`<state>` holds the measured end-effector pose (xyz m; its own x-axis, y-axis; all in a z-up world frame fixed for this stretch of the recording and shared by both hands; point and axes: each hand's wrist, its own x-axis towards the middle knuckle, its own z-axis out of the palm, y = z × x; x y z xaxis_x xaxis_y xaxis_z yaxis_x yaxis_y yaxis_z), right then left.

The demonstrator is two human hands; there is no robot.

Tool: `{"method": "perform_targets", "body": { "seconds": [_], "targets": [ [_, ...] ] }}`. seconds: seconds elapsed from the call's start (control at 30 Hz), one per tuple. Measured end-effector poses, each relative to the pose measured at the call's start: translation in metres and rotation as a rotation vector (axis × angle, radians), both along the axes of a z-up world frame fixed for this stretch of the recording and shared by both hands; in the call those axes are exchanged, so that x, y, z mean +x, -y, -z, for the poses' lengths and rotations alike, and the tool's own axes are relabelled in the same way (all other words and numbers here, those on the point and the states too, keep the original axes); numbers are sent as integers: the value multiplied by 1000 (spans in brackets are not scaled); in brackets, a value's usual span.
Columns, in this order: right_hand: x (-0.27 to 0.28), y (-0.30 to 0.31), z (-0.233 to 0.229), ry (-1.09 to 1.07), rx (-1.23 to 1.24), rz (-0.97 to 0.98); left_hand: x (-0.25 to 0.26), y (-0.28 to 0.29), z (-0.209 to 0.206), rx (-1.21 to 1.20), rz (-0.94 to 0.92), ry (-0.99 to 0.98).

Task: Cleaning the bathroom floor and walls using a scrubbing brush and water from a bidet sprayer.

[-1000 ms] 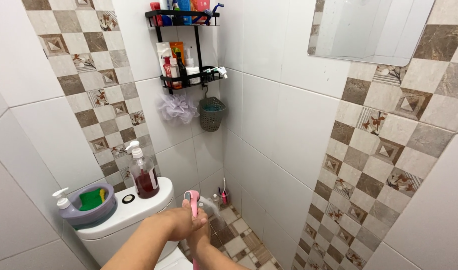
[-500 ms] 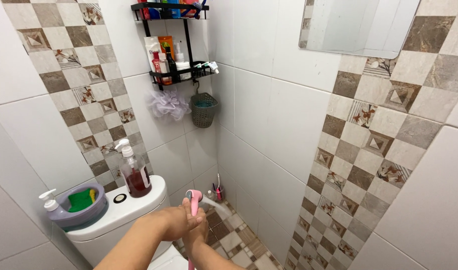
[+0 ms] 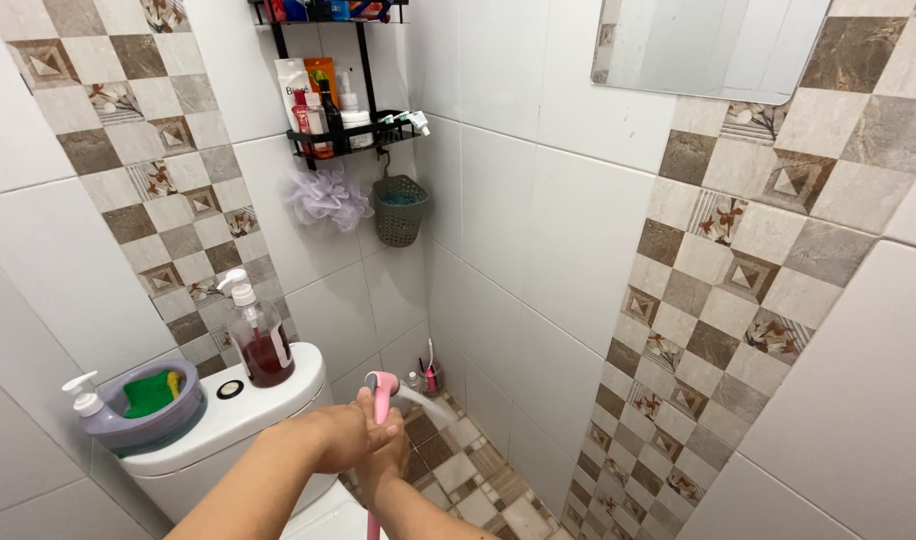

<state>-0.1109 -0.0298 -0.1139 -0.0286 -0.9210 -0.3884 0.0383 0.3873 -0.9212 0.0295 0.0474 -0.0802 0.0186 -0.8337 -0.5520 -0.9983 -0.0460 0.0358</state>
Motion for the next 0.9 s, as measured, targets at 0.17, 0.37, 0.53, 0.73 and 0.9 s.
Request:
{"method": "perform_targets", "body": {
  "seconds": [0.17, 0.37, 0.53, 0.73, 0.9],
  "targets": [
    [-7, -6, -5, -128, 14, 31, -84, 37, -83, 1, -9, 1],
    [-7, -9, -10, -91, 57, -62, -99, 47, -103, -1, -15, 3],
    [-3, -11, -11, -122, -19, -22, -93, 42, -109, -4, -35, 5],
    [10, 0, 15, 78, 12, -95, -83, 38, -112, -2, -56, 8],
    [10, -8, -4, 80, -7, -108, -82, 36, -113, -2, -65, 4]
  ]
}}
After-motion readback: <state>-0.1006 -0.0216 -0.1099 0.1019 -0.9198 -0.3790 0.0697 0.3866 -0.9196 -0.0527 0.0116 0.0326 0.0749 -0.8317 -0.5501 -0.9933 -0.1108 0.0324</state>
